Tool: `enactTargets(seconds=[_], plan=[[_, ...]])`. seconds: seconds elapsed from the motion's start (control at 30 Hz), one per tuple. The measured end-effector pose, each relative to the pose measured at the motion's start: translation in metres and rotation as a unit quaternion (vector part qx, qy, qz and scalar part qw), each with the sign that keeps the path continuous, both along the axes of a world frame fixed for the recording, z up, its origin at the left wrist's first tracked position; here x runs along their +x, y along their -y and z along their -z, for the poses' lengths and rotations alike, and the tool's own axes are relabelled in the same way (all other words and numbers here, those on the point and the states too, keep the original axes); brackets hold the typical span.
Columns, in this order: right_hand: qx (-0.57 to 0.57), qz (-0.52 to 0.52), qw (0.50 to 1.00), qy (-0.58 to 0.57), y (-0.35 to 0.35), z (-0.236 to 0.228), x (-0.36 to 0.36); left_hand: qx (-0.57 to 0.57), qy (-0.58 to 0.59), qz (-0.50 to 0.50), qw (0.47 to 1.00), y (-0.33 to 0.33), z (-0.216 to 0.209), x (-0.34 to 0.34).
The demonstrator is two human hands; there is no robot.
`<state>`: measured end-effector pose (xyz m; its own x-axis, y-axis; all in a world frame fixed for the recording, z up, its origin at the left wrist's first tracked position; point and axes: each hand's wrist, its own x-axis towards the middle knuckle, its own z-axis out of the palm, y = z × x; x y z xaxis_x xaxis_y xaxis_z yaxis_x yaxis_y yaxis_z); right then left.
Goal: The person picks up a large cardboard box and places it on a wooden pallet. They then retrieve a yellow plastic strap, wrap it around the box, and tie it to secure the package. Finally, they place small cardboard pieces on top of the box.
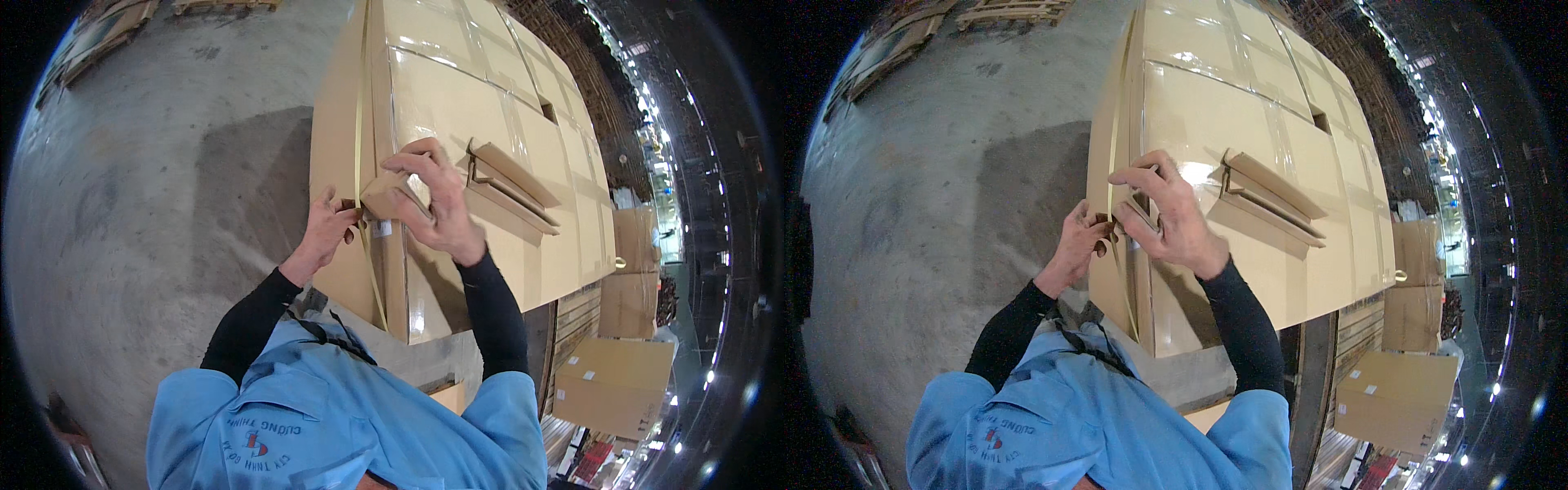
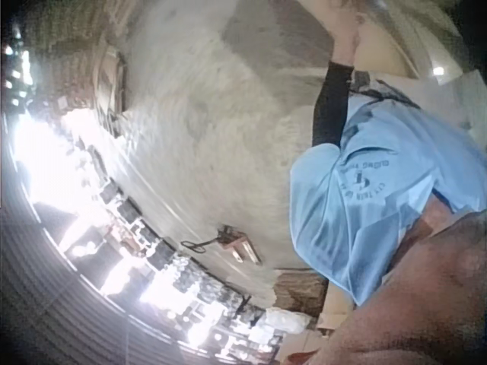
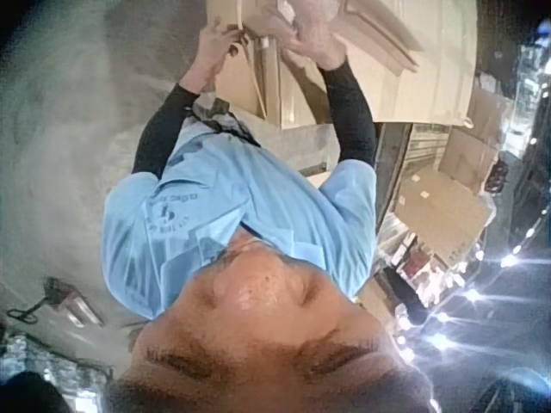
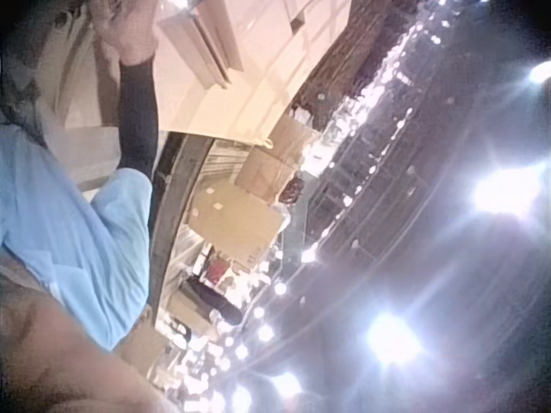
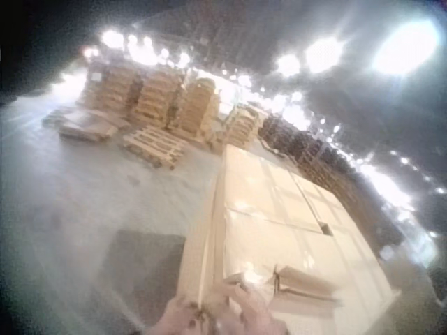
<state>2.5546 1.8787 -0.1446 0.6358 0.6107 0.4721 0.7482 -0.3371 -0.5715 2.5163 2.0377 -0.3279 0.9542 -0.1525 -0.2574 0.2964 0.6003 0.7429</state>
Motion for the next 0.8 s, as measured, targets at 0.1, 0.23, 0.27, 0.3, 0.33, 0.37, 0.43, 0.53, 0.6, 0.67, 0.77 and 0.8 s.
enactTargets(seconds=[0.1,0.23,0.27,0.3,0.33,0.37,0.43,0.53,0.6,0.67,0.77,0.8], plan=[[0.015,-0.005,0.999,-0.041,0.004,0.028,0.015,0.055,0.006,0.018,0.998,-0.008,0.015,-0.006],[0.038,-0.009,0.997,-0.072,0.010,0.049,0.031,0.029,-0.126,-0.014,0.992,-0.009,0.042,0.004],[0.038,-0.009,0.996,-0.081,0.011,0.051,0.034,-0.001,-0.131,-0.015,0.991,-0.004,0.049,0.012],[0.036,-0.002,0.995,-0.095,0.011,0.054,0.035,-0.017,-0.175,-0.019,0.984,0.002,0.056,0.017],[0.030,0.007,0.995,-0.092,0.011,0.055,0.037,-0.018,-0.155,-0.014,0.988,0.011,0.062,0.022],[0.030,0.007,0.995,-0.099,0.011,0.057,0.037,-0.008,-0.157,-0.001,0.988,0.019,0.067,0.030],[0.030,0.010,0.994,-0.102,0.011,0.058,0.037,-0.026,-0.083,-0.010,0.996,0.026,0.078,0.032],[0.009,0.003,0.991,-0.134,0.015,0.053,0.018,-0.096,-0.050,0.033,0.994,0.031,0.088,-0.004],[-0.018,-0.002,0.989,-0.147,0.017,0.052,-0.013,-0.141,-0.043,0.024,0.989,0.038,0.090,-0.040],[-0.046,-0.031,0.995,-0.084,0.028,0.050,-0.069,-0.070,-0.083,0.024,0.994,0.046,0.087,-0.074],[-0.004,-0.048,0.999,-0.011,0.049,0.054,-0.158,0.010,-0.040,-0.031,0.999,0.057,0.077,-0.091],[0.028,-0.058,0.998,-0.011,0.052,0.063,-0.178,0.040,-0.021,-0.078,0.996,0.059,0.073,-0.091]])
